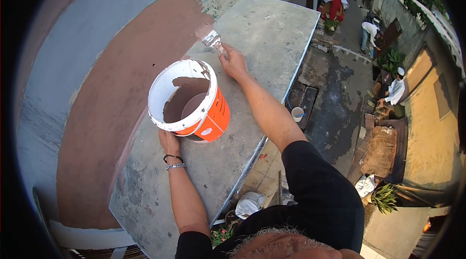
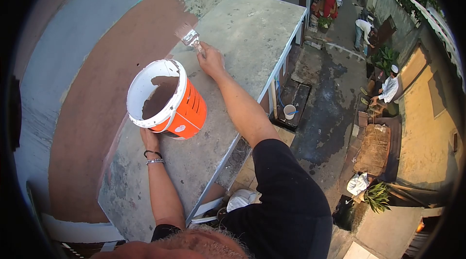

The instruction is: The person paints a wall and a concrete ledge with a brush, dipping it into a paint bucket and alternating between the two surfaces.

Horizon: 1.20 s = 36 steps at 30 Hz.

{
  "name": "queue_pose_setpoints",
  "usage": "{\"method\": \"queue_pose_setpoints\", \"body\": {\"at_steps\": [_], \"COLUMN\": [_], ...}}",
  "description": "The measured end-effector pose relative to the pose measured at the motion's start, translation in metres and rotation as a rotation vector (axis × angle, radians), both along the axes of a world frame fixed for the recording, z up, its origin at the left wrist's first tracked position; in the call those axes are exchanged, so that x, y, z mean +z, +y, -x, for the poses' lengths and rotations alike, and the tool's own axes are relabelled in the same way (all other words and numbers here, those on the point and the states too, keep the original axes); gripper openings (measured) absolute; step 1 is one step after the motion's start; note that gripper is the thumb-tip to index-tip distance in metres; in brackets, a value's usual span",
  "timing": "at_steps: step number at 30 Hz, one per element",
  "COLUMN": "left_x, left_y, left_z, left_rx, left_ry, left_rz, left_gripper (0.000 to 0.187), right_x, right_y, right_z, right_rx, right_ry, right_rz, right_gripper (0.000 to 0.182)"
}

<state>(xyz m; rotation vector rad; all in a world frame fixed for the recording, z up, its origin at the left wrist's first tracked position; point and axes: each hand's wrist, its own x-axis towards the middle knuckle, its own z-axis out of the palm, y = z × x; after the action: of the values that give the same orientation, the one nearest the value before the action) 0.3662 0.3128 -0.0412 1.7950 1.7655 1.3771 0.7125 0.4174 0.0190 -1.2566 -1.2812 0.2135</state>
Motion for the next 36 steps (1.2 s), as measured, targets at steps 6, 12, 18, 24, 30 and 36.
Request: {"method": "queue_pose_setpoints", "body": {"at_steps": [6,12,18,24,30,36], "left_x": [0.020,0.016,0.054,0.046,0.047,0.048], "left_y": [-0.008,-0.007,-0.029,-0.021,-0.020,-0.021], "left_z": [-0.016,-0.019,-0.038,-0.033,-0.032,-0.032], "left_rx": [-0.005,0.052,0.053,0.049,0.029,0.000], "left_ry": [-0.059,-0.017,0.180,0.185,0.181,0.126], "left_rz": [0.017,-0.037,-0.070,-0.037,-0.010,-0.055], "left_gripper": [0.054,0.052,0.051,0.053,0.054,0.056], "right_x": [0.004,0.002,0.002,-0.001,0.005,0.003], "right_y": [-0.004,0.001,-0.001,0.001,-0.003,0.001], "right_z": [-0.001,0.000,0.000,-0.004,-0.002,0.000], "right_rx": [0.024,0.019,0.001,0.004,0.063,0.076], "right_ry": [0.037,0.004,-0.006,0.035,0.115,0.151], "right_rz": [0.085,0.043,-0.015,-0.005,-0.141,-0.230], "right_gripper": [0.036,0.038,0.035,0.039,0.037,0.039]}}
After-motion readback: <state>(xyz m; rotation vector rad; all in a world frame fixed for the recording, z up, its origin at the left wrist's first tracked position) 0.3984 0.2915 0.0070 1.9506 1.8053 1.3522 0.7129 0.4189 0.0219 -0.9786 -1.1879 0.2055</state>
